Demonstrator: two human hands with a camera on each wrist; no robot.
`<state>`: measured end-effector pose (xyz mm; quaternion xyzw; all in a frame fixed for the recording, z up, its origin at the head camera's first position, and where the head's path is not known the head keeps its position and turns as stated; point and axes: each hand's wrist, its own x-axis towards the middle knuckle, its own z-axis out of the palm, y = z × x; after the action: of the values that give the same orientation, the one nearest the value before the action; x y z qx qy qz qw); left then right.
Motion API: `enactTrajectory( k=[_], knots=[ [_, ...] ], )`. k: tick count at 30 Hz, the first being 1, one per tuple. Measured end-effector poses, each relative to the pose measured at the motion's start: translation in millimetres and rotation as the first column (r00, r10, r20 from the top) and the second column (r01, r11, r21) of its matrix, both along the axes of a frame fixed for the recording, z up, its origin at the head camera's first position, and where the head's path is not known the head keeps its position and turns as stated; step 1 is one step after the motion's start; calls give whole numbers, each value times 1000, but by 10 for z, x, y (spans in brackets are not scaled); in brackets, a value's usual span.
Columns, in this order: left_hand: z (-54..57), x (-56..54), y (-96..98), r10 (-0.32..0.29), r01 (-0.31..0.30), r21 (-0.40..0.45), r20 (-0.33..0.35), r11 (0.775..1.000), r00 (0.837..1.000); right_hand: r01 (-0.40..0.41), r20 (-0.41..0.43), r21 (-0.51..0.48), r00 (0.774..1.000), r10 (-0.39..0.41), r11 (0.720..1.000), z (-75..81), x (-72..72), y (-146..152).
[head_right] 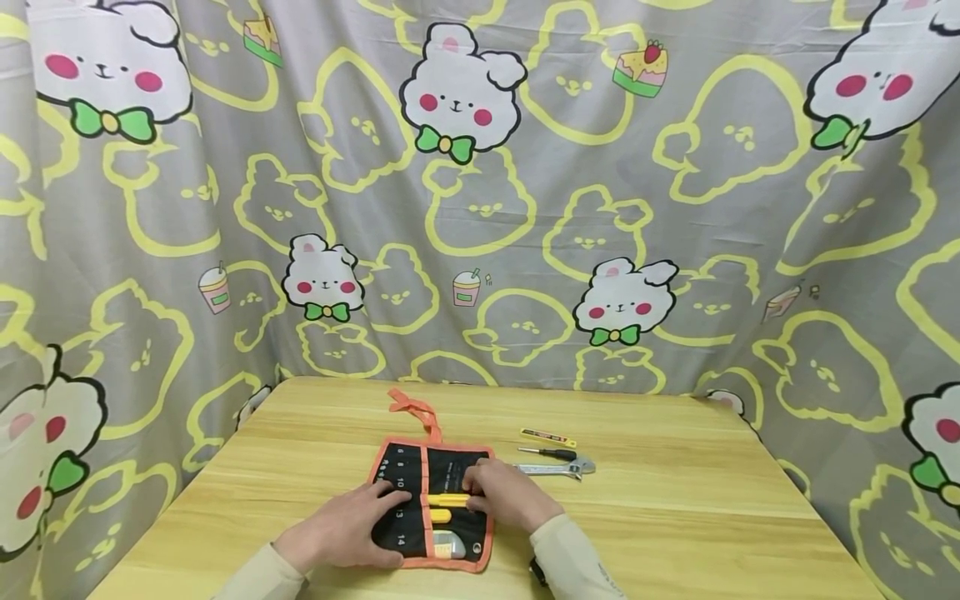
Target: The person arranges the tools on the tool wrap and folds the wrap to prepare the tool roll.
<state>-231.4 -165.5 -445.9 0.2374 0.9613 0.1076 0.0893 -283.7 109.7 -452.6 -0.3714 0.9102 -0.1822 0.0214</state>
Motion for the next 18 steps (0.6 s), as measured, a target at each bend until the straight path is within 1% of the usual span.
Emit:
enactTrajectory(
  k=[3,10,18],
  knots=[
    [-5,0,3,0,0,0,1,1000,1000,11,9,-4,1000,-11,1000,12,3,-21],
    [-3,-4,19,7,-7,-4,-1,1000,1000,20,-28,76,999,-18,997,-8,4,-74],
    [-5,3,10,9,-9,3,4,1000,1000,2,-41,82,999,2,997,-12,5,-92]
  ],
)
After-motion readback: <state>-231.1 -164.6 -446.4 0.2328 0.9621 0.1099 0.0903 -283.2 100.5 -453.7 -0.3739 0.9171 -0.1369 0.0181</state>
